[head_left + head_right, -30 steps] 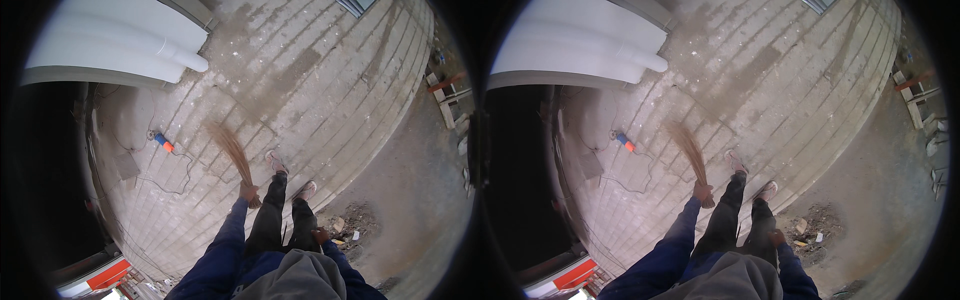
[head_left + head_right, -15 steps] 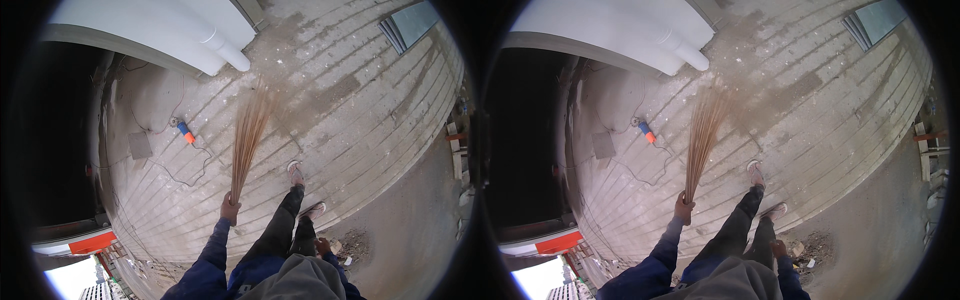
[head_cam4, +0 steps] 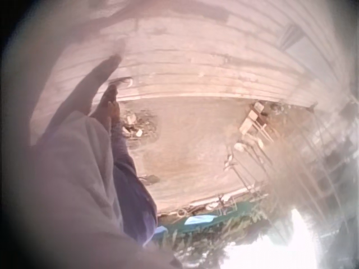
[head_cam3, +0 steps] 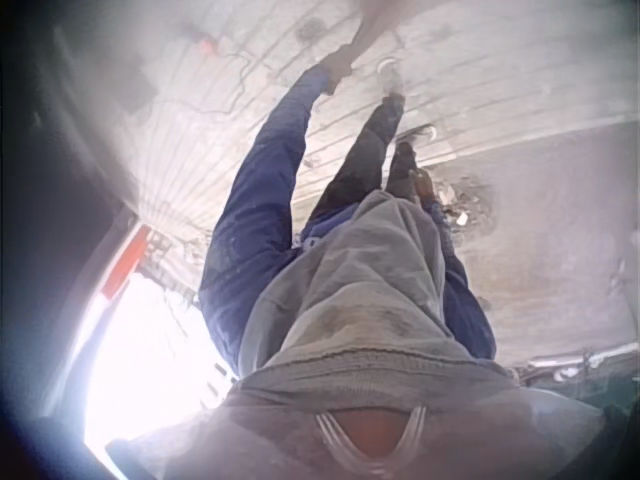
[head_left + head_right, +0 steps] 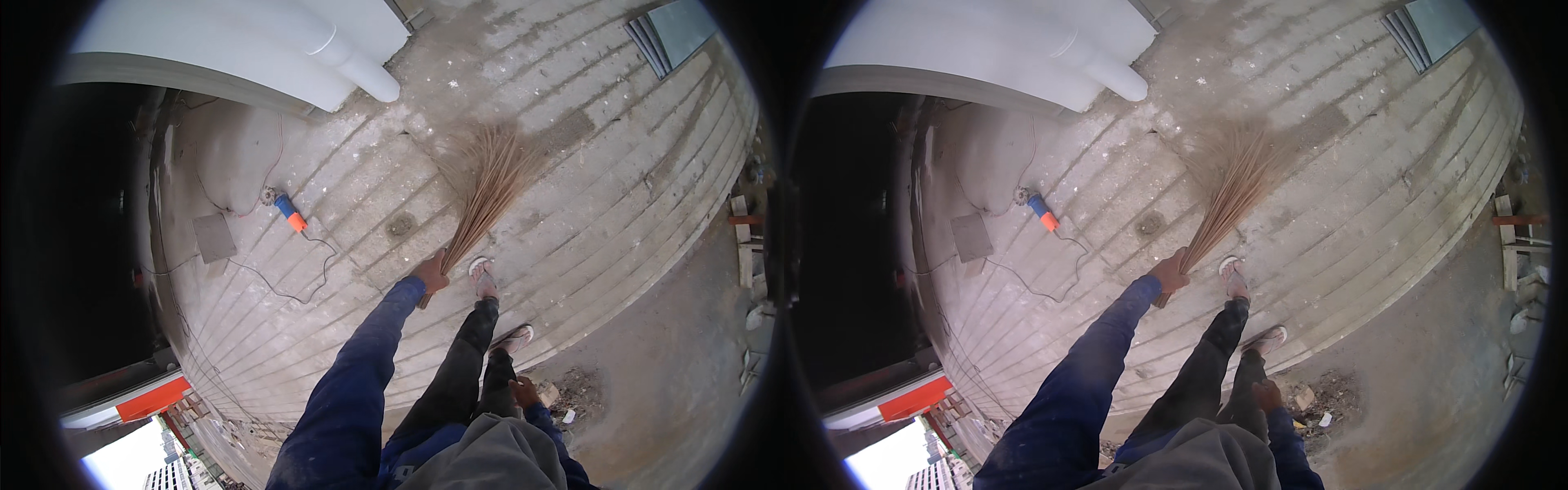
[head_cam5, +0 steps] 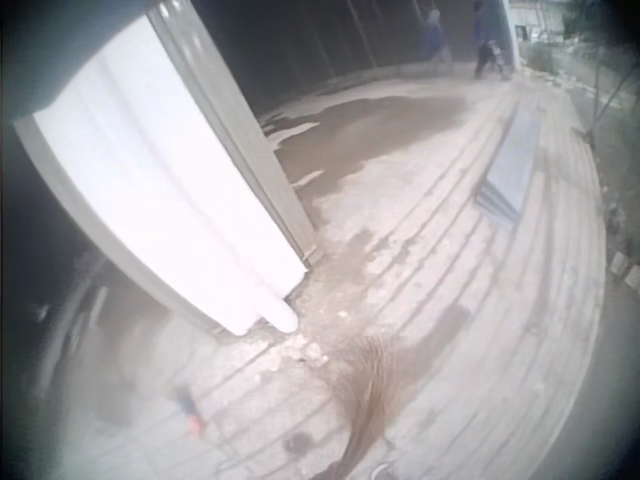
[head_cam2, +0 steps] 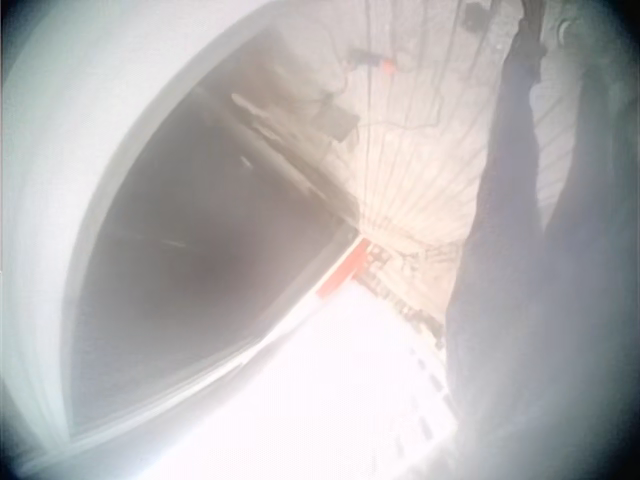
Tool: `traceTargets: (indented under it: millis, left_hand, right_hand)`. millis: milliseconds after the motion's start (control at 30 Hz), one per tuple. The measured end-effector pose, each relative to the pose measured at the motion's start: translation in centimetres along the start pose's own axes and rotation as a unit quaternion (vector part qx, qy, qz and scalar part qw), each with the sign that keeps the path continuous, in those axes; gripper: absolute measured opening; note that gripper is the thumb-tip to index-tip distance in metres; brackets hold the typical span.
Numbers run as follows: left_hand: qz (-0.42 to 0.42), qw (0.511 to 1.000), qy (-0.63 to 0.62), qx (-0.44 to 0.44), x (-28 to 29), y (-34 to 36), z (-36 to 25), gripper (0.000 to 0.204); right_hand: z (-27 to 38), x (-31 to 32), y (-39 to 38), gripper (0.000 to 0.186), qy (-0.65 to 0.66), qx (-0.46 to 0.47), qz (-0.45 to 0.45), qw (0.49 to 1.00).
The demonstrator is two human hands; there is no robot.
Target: The person sweeps a tiled floor with a traditional straw broom, then uses an angle grinder to smooth the floor surface. The person moves debris and dust while sweeping and operates the grinder in a controlled manner.
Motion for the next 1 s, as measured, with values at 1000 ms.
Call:
traceTargets:
  millis: [1000]
  left_hand:
    - [0.029, 0.999, -0.013, 0.0, 15.0, 19.9, -7.8, 0.089]
  right_hand:
    - [12.0, 3.1, -2.4, 0.075, 0.044, -0.016, -0.049, 0.998]
Point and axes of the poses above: each hand's wrist, its own y-axis towards the middle knuckle, its own x-axis out of the back of the hand, z = x × y, the point moved 4 cm from there along y, towards the middle knuckle, and after that the axes turned 14 degrees about y, right-handed, at the moved point
